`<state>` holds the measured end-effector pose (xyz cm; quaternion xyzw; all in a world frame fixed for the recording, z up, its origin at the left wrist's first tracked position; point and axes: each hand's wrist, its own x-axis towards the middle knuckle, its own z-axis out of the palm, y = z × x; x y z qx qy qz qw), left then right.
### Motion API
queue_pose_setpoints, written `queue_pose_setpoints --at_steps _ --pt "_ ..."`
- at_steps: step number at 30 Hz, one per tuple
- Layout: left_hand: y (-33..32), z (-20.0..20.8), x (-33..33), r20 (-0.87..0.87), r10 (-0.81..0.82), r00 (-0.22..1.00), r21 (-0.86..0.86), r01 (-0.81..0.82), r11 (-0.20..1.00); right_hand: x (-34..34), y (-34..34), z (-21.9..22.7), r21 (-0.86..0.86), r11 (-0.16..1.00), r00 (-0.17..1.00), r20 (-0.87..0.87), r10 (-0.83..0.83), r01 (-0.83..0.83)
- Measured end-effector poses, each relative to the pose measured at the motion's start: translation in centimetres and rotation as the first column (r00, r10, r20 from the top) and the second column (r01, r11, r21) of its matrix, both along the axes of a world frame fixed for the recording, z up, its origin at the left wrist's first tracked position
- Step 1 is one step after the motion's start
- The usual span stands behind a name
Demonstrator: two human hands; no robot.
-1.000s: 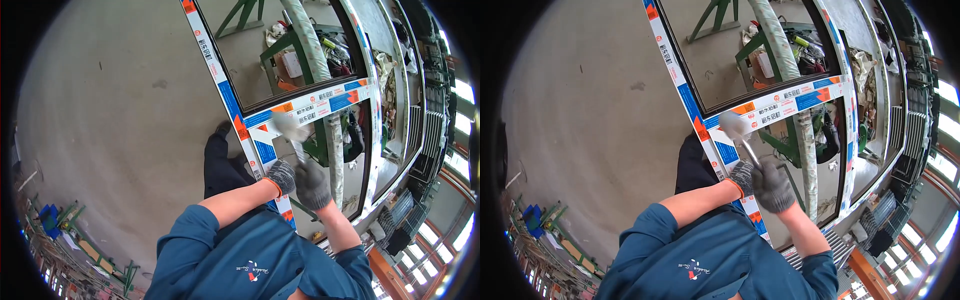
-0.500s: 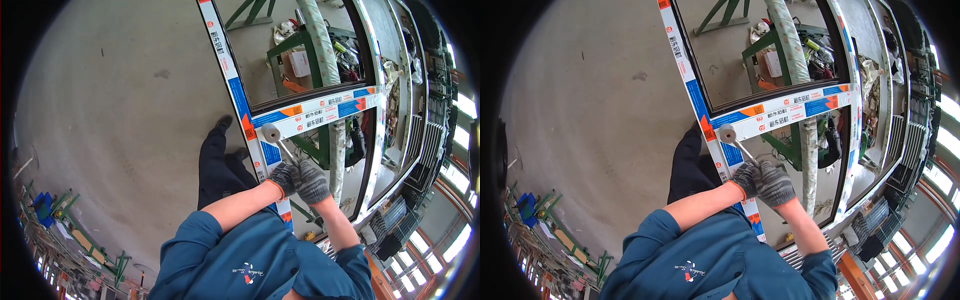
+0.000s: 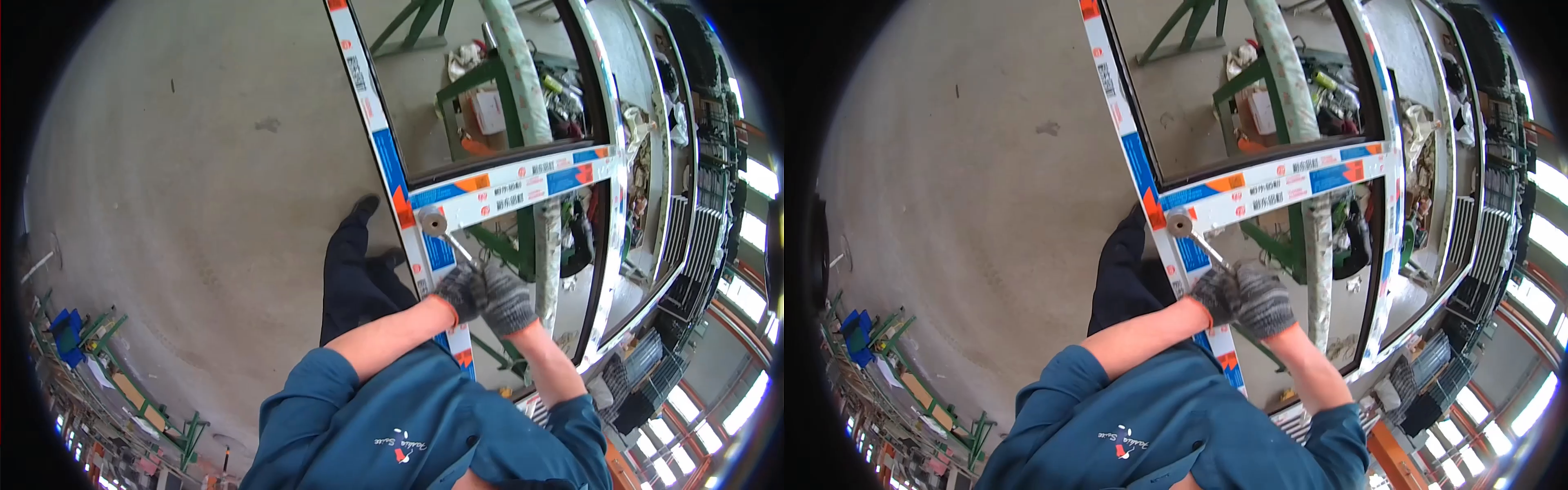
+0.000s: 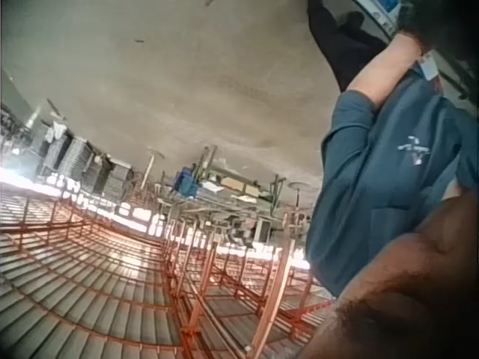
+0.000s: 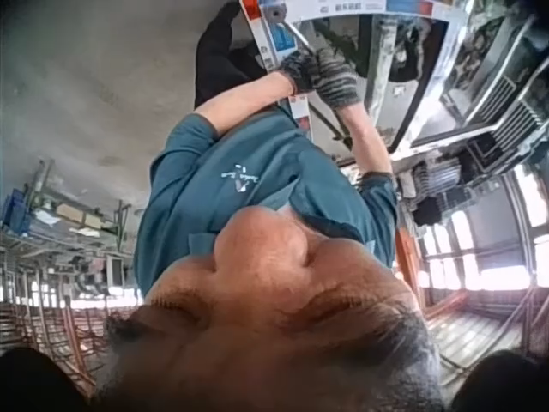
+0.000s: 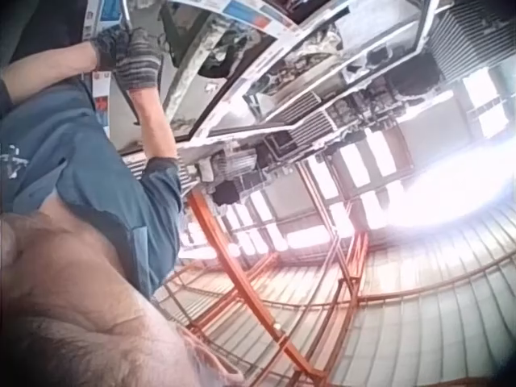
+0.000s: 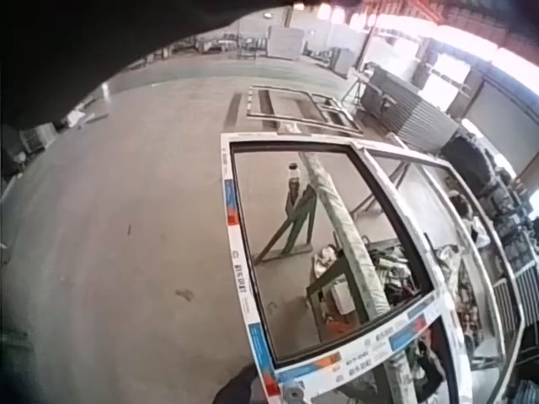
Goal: Assembling a metal window frame by applying sealant and using a mallet to fit components.
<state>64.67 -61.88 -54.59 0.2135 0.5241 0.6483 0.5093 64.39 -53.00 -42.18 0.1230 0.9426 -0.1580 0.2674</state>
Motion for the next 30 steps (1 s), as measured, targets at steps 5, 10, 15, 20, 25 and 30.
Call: queue_pose_setpoints --at_steps 5,10,15,20,25,30 --pt "-0.9 2.9 -2.6 -0.825 -0.446 0.346 -0.381 0.242 0.892 -0.7 0.1 2.8 -0.236 0.956 0.957 -0.189 -0.219 0.172" --pt "-1.3 5.9 -4.6 -0.713 -0.666 0.222 -0.566 0.378 0.732 1.0 0.3 2.1 -0.381 0.892 0.873 -0.315 -0.373 0.244" --pt "-0.3 5.7 -3.6 -0.616 -0.736 0.282 -0.641 0.365 0.676 1.7 2.3 -0.1 -0.237 0.943 0.949 -0.160 -0.273 0.231" --pt "-1.1 5.0 -4.0 -0.653 -0.686 0.322 -0.607 0.320 0.728 1.4 2.6 6.8 -0.446 0.800 0.785 -0.282 -0.551 0.402" --pt "0.3 5.8 -4.2 -0.646 -0.708 0.284 -0.604 0.377 0.702 6.0 2.7 -2.5 -0.339 0.901 0.567 -0.700 -0.433 0.270" --pt "-0.5 5.8 -4.1 -0.571 -0.774 0.273 -0.653 0.421 0.630 2.0 1.7 -2.6 0.055 0.957 0.938 -0.219 -0.268 0.286"
